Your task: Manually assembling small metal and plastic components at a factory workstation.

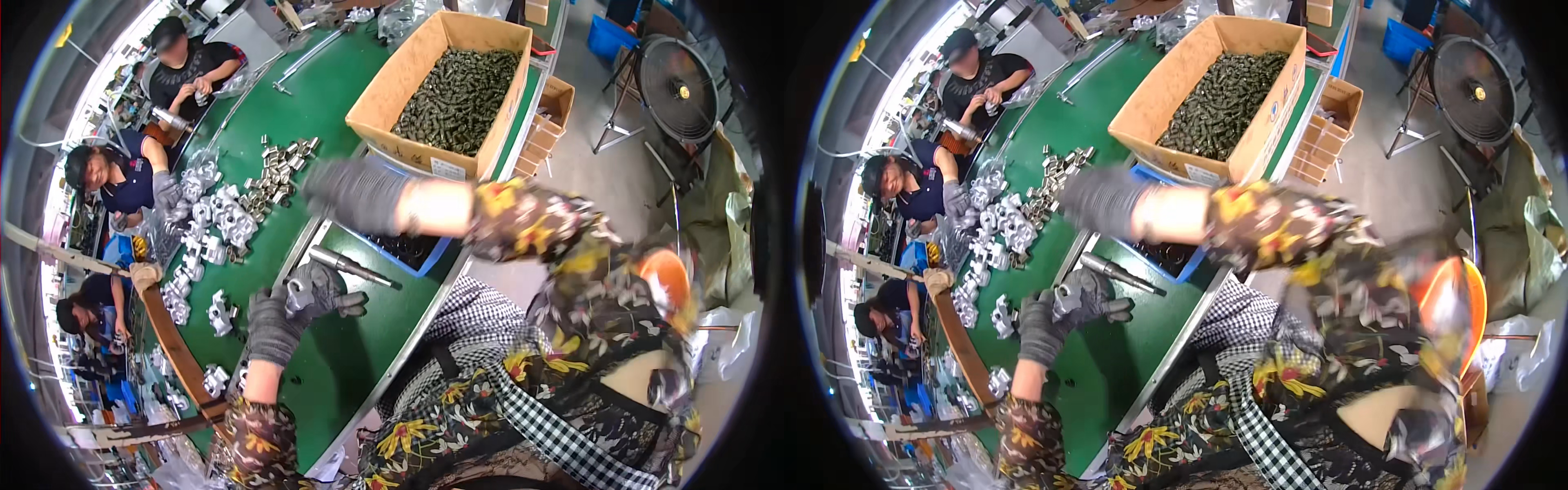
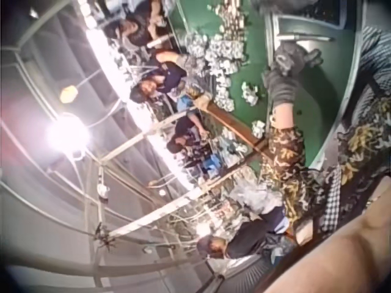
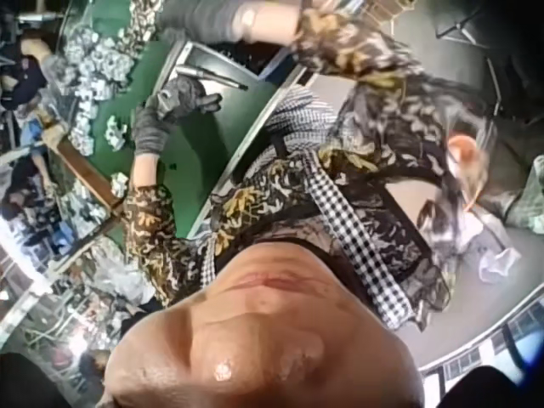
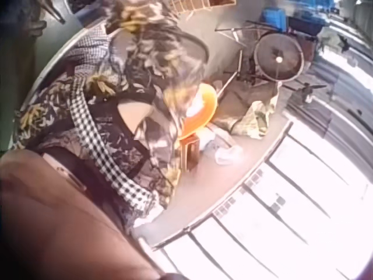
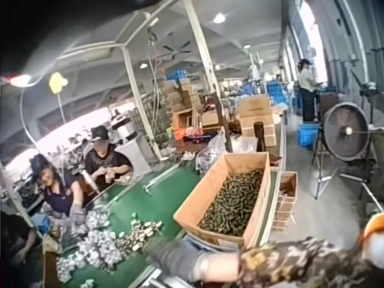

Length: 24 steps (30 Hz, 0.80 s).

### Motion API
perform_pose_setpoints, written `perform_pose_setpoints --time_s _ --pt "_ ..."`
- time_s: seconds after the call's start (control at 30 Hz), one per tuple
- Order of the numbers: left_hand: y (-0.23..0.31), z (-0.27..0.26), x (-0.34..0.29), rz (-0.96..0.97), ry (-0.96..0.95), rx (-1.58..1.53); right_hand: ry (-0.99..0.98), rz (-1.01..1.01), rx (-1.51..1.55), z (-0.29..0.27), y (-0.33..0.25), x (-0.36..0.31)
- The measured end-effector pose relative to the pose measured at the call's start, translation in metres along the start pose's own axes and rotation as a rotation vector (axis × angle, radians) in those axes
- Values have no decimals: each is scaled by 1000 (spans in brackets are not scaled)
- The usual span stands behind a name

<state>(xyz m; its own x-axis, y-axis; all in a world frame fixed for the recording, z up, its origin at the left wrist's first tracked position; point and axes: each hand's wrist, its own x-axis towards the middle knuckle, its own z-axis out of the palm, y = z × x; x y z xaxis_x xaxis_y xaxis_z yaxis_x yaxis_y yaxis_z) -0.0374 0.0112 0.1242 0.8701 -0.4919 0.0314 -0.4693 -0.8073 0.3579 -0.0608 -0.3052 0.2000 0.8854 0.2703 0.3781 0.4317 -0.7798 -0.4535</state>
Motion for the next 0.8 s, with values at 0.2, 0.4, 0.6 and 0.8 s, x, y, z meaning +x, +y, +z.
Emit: perform_pose_setpoints --time_s 0.2,0.4,0.6,0.8 --pt "75 35 1 2 123 211 -138 651 -671 -162 195 -31" --pt "62 38 -10 -75 385 250 -578 580 -591 -146 272 -22" --pt "72 35 -7 -131 346 119 -762 541 -711 -108 288 -17" --pt "69 41 -7 -94 402 128 -810 430 -772 -104 301 -7"
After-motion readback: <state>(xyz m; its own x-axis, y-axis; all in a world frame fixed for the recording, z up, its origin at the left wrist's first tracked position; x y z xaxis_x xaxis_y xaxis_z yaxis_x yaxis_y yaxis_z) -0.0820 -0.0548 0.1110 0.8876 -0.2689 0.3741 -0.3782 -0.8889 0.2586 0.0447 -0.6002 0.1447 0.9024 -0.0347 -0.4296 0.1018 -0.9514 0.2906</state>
